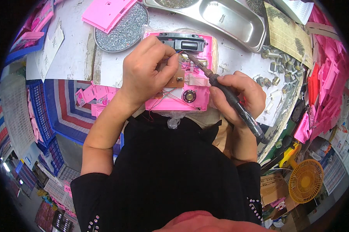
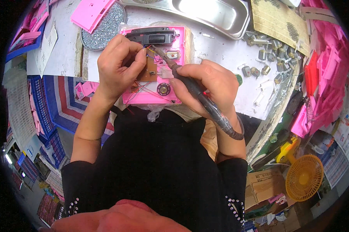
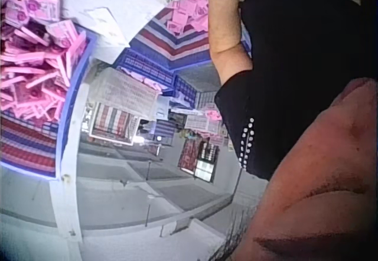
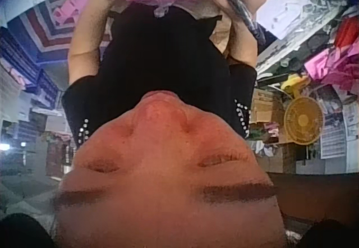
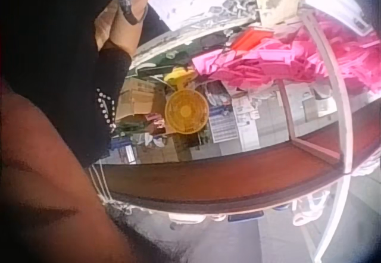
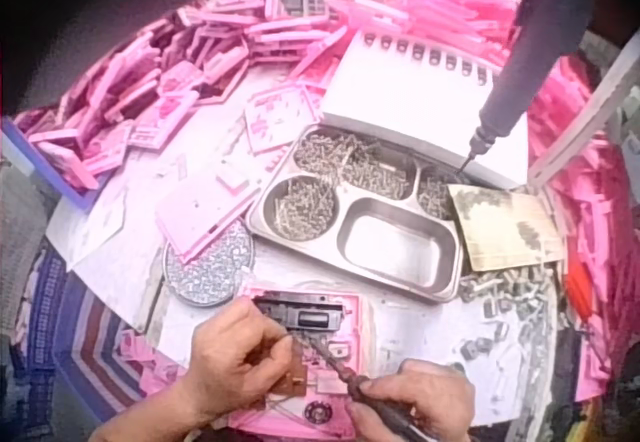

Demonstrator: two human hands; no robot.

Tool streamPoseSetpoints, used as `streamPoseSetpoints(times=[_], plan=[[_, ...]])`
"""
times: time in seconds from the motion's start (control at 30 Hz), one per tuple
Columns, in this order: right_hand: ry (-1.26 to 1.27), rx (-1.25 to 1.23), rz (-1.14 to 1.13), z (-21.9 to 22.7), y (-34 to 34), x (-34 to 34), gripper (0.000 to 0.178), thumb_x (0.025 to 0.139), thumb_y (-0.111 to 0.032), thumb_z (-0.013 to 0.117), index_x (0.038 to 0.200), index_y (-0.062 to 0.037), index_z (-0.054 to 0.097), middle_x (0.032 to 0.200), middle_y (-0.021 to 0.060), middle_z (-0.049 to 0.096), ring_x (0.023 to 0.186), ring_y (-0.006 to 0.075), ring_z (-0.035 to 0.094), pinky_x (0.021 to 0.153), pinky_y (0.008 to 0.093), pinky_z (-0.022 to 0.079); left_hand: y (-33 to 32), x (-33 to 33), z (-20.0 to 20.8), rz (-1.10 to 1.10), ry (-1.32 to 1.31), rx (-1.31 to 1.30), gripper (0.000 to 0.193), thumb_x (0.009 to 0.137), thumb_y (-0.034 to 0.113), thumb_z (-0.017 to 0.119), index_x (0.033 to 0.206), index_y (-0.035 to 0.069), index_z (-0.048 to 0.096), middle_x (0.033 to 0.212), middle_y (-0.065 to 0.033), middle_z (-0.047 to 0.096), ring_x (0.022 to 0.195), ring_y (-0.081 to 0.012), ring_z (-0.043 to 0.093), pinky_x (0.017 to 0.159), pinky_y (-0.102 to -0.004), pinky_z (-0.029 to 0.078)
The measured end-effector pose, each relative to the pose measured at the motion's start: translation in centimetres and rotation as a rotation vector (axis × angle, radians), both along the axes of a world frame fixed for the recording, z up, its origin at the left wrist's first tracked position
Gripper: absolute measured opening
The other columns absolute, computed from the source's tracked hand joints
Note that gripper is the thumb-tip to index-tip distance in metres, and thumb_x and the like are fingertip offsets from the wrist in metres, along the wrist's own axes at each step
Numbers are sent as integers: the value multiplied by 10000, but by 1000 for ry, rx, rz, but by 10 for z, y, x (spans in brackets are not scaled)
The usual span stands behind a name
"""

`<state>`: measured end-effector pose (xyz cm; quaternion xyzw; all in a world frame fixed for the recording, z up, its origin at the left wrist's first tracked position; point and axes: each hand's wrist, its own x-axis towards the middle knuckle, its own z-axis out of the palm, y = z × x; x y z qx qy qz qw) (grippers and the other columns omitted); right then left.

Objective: Assemble a pink toy machine by soldering internal wires, fitting components, and screwing the housing together.

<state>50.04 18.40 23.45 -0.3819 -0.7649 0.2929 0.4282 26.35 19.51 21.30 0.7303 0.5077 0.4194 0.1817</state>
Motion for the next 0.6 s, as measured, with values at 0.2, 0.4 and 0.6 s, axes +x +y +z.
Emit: streamPoseSetpoints(times=[0.2,0.4,0.6], plan=[[-24,-22,-29,2,0,0,268,766,-81,868,977,-52,704,698,59,666,548,151,607,487,259,439,2,0,-1,-5,13,22,85,807,29,745,798,41,661,717,-42,573,564,-172,563,515,-312,457],[-20,-15,-13,1,1,0,267,769,-68,860,979,-38,698,694,58,652,551,135,585,491,253,409,3,0,-3,4,26,23,85,801,33,747,799,48,664,712,-39,567,569,-172,565,515,-314,457],[-34,16,-7,0,2,-1,277,755,-42,856,981,-26,696,666,54,611,540,122,534,491,256,348,3,0,-3,9,21,24,84,796,33,749,798,50,667,714,-38,569,566,-173,564,514,-314,456]])
